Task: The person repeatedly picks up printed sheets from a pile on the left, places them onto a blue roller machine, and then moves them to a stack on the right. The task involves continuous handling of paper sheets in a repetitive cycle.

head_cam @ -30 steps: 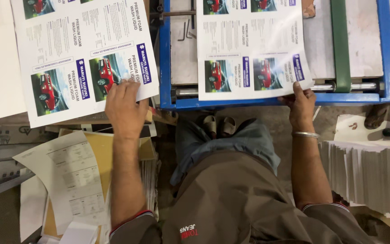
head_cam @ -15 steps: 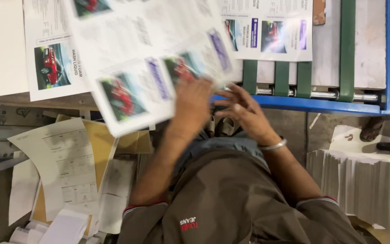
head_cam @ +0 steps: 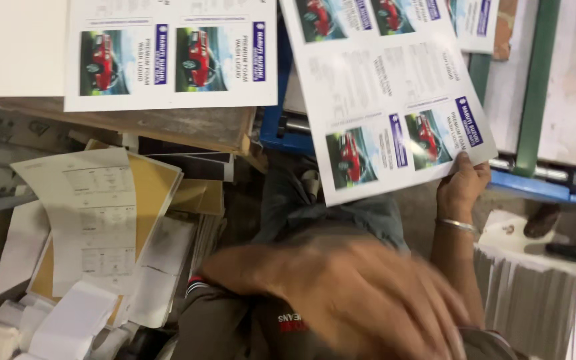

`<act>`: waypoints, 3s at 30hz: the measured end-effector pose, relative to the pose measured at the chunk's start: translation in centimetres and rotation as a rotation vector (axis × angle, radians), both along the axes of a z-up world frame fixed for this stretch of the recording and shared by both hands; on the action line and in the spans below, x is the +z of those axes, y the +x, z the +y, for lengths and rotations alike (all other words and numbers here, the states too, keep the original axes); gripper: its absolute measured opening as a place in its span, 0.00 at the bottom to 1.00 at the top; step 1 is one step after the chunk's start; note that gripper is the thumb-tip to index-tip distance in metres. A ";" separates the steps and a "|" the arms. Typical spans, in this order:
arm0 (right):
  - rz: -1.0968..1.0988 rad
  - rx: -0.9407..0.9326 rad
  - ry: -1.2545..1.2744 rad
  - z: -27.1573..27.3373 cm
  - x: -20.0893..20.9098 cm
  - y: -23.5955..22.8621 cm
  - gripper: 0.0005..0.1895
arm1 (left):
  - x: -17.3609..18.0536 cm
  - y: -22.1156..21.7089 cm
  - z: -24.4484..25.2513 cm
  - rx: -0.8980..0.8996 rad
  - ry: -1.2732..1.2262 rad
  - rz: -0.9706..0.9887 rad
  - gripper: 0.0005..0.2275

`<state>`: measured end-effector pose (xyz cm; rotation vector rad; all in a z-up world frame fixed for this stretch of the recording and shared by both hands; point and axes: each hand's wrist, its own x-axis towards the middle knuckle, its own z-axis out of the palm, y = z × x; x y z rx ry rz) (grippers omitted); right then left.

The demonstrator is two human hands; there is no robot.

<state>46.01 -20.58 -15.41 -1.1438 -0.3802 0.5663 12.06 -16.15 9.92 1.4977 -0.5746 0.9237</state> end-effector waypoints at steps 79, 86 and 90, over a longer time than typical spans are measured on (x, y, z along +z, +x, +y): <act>0.082 -0.139 -0.185 -8.6 -2.9 -1.3 0.15 | -11.2 -9.6 14.5 1.515 0.686 0.931 0.14; -0.012 -0.077 -0.278 -7.7 -3.6 -1.6 0.14 | -12.6 -9.7 14.7 1.543 0.761 0.969 0.19; -0.029 -0.050 -0.248 -4.4 -3.9 0.9 0.15 | -12.9 -9.5 14.5 1.563 0.738 0.939 0.17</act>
